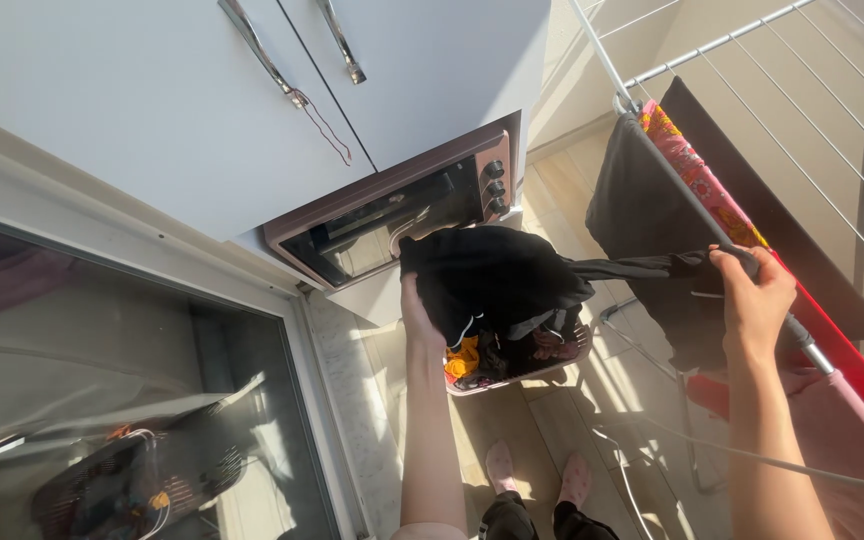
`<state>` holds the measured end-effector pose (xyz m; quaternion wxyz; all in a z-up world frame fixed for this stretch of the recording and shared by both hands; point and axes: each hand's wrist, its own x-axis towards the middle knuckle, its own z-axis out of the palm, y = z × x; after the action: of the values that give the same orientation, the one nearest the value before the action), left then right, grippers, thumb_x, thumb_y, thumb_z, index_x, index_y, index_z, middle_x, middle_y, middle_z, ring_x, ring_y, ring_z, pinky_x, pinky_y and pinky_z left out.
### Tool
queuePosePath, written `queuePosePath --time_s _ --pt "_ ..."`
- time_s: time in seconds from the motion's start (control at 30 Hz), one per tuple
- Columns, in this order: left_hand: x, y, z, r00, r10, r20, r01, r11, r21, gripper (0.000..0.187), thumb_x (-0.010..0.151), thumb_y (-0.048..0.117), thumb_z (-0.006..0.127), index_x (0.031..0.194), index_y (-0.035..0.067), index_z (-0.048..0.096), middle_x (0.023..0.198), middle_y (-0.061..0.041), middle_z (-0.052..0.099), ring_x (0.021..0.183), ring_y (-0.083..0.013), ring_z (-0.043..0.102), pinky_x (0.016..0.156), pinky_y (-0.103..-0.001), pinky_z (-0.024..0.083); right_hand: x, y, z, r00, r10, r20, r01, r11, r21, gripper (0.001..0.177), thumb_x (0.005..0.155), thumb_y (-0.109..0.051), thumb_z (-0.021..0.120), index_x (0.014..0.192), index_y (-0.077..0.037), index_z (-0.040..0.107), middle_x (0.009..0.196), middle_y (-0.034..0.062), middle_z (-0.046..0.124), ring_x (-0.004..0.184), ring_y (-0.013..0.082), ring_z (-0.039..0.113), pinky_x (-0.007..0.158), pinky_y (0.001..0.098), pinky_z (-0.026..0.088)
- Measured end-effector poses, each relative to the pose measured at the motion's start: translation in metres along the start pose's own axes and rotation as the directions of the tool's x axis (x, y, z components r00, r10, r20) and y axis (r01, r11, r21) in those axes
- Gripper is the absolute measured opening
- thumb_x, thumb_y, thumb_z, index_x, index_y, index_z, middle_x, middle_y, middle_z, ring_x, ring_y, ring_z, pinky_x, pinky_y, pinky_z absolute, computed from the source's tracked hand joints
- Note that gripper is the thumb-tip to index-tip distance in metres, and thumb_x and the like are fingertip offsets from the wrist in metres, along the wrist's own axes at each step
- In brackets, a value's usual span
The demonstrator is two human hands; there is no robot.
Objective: The person takes various garments from a laundry basket and hangs them on a metal drying rack. Items handled include a pink floral cloth, a red top, a grey shirt, a black top, a pink cloth, a black t-shirt, a white cloth, a yellow patterned cloth, and black pants. The person spreads each item on the rack's bars to dry.
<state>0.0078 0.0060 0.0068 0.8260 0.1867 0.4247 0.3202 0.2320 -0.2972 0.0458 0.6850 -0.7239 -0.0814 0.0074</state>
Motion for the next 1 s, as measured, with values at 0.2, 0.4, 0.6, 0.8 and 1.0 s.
queuePosePath --time_s 0.2,0.4,0.6,0.8,1.0 --pt "-0.059 -0.008 0.074 0.889 0.012 0.459 -0.206 0.903 0.376 0.047 0.088 0.032 0.055 0.125 0.006 0.066 0.129 -0.015 0.065 0.12 -0.0285 0.052 0.103 -0.042 0.035 -0.025 -0.052 0.02 0.956 0.057 0.287 0.083 0.888 -0.453 0.045 0.082 -0.012 0.078 0.124 -0.007 0.063 0.131 0.0094 0.065 0.129 0.0282 0.059 0.106 0.043 0.045" --pt "-0.081 -0.053 0.092 0.693 -0.052 0.719 -0.308 0.88 0.361 0.097 0.083 0.012 0.078 0.165 0.019 0.027 0.155 -0.018 0.046 0.139 -0.0293 0.047 0.113 -0.049 0.04 -0.047 -0.068 0.048 0.677 0.194 0.71 -0.157 0.98 -0.119 0.123 0.068 0.002 0.085 0.167 -0.025 0.017 0.144 0.0217 0.05 0.138 0.0418 0.046 0.112 0.0613 0.038" --pt "-0.088 -0.038 0.1 0.743 0.025 0.669 -0.289 0.914 0.286 0.068 0.103 0.041 0.062 0.16 0.013 0.036 0.155 -0.009 0.042 0.141 -0.0245 0.039 0.112 -0.047 0.035 -0.024 -0.047 0.028 0.867 0.278 0.414 -0.236 0.96 -0.152 0.025 0.083 0.0 0.067 0.102 -0.015 0.074 0.088 0.0015 0.06 0.087 0.0187 0.057 0.079 0.0366 0.052" --pt "-0.081 -0.02 0.098 0.787 0.237 0.57 -0.398 0.901 0.175 0.037 0.099 0.024 0.07 0.132 0.015 0.056 0.116 0.001 0.059 0.109 -0.01 0.059 0.102 -0.032 0.048 0.009 -0.02 -0.014 0.949 0.246 0.196 -0.231 0.968 -0.095 0.014 0.093 0.002 0.066 0.104 -0.004 0.072 0.089 0.0154 0.066 0.083 0.0277 0.069 0.073 0.0456 0.063" --pt "-0.073 -0.013 0.101 0.75 0.312 0.583 -0.521 0.822 0.231 0.019 0.097 0.021 0.074 0.114 0.013 0.07 0.1 0.001 0.068 0.098 -0.0087 0.065 0.092 -0.03 0.054 0.027 0.001 -0.042 0.964 0.246 0.099 -0.235 0.966 -0.11 0.011 0.098 -0.004 0.061 0.105 -0.003 0.069 0.08 0.0247 0.068 0.066 0.0372 0.072 0.059 0.0473 0.063"
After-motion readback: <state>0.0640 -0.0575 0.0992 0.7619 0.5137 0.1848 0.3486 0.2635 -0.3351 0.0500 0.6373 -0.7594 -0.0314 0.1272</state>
